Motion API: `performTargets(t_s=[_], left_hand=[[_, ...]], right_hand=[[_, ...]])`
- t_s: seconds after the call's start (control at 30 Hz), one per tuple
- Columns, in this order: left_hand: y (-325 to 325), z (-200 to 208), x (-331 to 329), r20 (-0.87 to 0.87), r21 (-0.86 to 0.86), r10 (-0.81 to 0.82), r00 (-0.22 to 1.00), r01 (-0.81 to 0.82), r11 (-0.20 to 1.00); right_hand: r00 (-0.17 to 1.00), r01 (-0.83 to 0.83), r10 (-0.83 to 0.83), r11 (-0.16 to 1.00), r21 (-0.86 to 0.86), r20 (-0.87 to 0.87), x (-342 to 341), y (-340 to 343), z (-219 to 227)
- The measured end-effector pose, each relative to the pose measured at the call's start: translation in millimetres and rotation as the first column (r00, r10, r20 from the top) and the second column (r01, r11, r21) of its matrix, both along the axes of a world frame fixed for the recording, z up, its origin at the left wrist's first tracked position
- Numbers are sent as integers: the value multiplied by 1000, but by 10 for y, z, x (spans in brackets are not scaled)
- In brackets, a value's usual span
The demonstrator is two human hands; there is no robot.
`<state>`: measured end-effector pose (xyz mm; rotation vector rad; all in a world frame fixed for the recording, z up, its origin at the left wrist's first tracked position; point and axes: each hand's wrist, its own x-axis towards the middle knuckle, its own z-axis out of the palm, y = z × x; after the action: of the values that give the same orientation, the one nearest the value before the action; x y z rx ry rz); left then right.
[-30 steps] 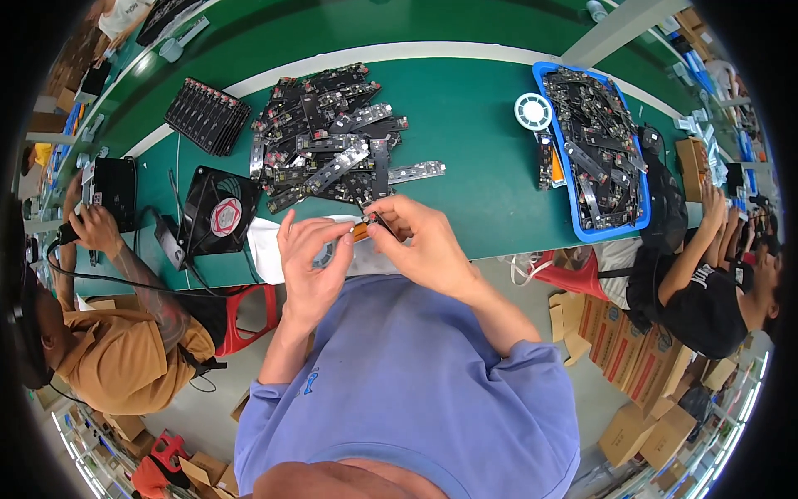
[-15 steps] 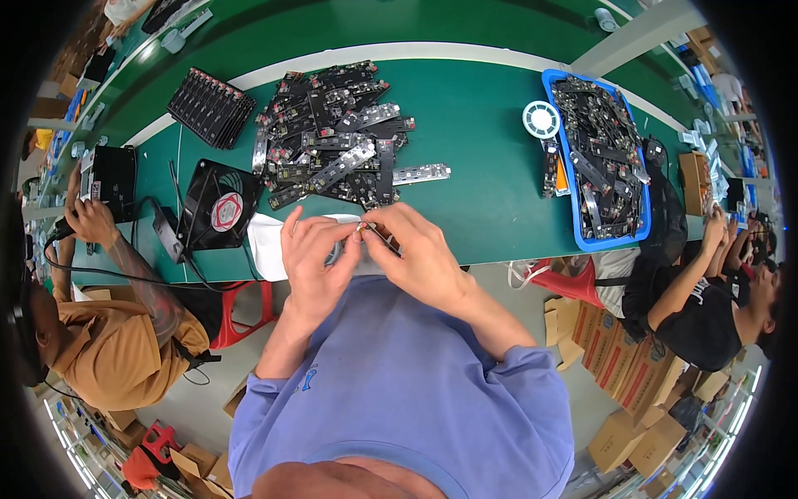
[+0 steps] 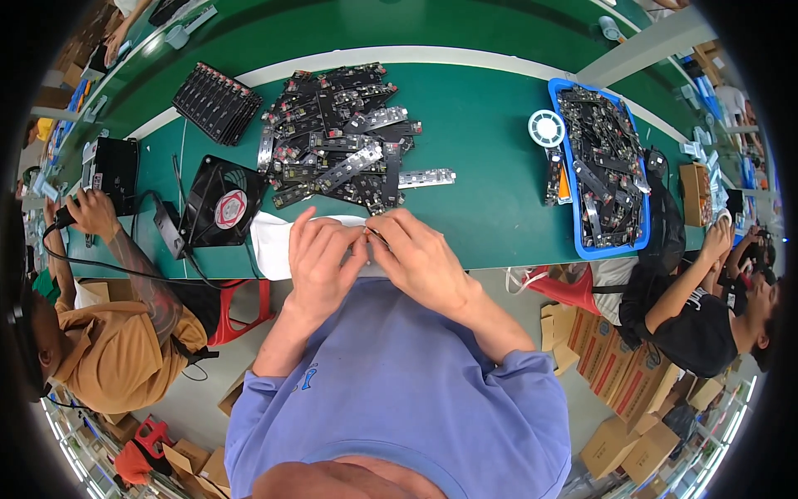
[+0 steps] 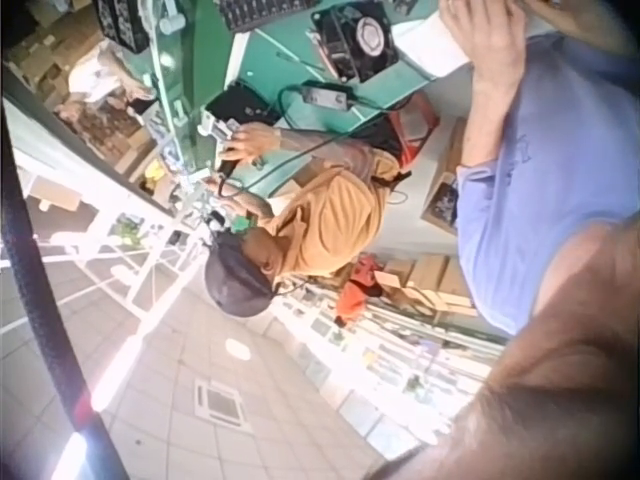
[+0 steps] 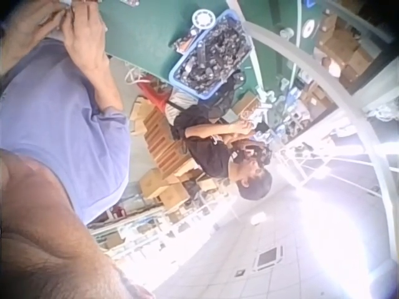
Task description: The person assembles small electronic circuit board modules by hand at a factory production line, connecting wires and enclosing them in plastic casings.
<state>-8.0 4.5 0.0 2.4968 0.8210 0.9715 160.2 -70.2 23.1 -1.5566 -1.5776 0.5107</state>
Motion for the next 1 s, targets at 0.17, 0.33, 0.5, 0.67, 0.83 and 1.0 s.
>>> performTargets(t_s=[0.17,0.33,0.5,0.67,0.83,1.0], left_hand=[[3,-33,9,-45,83,-25,999,29,996],[14,-17,8,-99,145,-57,993,71,987],[19,-50,0,-82,120,-70,994,80,990],[39,-11,15,29,30,-38,999,37,999],[47,30,25,37,4,-49,998,49,999],[48,79,18,5,11,-77,997,77,997]], right_hand=[[1000,-21,20,999,-45,-11,15,-10,12],[999,-37,36,997,-65,-19,17,-25,16],[999,-20,19,999,-47,-27,21,-41,-20],[992,10,-20,997,-78,-126,24,-29,-11],[982,44,-59,995,-87,-180,-13,-24,-29],[986,36,-51,995,-95,-160,-11,-30,-63]])
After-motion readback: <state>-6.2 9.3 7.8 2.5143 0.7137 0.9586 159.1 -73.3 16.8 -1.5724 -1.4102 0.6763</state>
